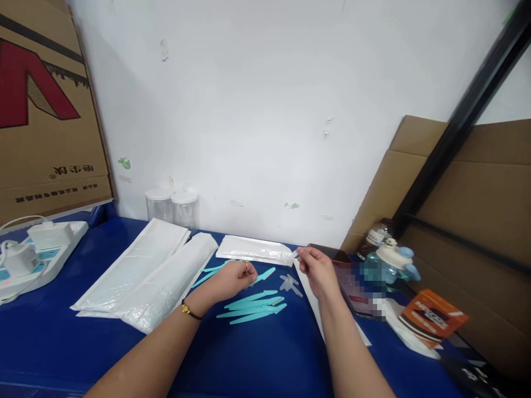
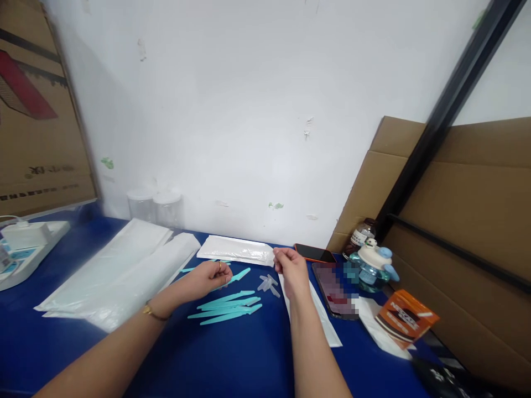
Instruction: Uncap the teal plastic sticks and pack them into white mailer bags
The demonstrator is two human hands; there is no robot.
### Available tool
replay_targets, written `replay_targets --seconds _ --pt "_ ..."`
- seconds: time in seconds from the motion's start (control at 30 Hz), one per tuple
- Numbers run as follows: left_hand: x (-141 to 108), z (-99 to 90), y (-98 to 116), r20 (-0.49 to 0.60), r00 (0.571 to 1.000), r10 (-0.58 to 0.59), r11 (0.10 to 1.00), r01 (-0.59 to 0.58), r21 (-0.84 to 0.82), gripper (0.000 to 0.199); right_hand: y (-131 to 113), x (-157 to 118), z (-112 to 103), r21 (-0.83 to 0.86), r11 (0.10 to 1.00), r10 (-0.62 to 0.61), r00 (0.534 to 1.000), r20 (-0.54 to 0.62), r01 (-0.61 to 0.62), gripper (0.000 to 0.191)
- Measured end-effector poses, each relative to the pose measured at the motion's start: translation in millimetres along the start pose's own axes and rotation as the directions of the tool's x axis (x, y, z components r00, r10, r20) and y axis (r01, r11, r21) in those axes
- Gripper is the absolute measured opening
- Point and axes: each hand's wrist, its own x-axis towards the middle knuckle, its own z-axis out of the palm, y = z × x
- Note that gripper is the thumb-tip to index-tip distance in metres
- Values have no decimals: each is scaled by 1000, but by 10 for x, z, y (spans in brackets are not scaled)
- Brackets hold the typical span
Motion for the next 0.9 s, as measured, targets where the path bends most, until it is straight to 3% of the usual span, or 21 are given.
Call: replay_targets --seconds 0.07,0.13,0.27,0.33,0.4,0.47,0.53,0.8,0.9 --pt "-16 25 3 54 998 -11 998 7 61 26 34 60 -135 -271 962 70 995 72 -48 28" --pt "-24 76 17 63 998 -26 991 17 130 22 97 84 -189 -534 841 185 972 146 -80 24" --pt "-14 122 10 26 999 -34 969 26 245 15 218 81 -151 -763 644 279 946 164 -57 21" --pt "-2 52 -42 -14 999 -49 956 51 288 14 231 81 -136 -800 599 245 960 138 -38 22" --pt "9 -69 -128 -127 989 -79 928 119 352 14 205 80 -134 -819 574 206 971 119 -21 23" --pt "16 -191 -227 -272 958 -97 872 213 440 19 157 72 -131 -818 576 175 977 123 0 24" --pt "25 -267 -312 -340 936 -91 817 265 512 25 112 56 -119 -799 601 145 980 138 24 24" --pt "84 -208 -362 -270 962 -40 750 208 628 12 69 1 -45 -743 664 37 989 146 84 24" --pt "90 -208 -361 -255 964 -73 772 217 597 11 54 -13 -23 -736 668 12 988 155 107 23"
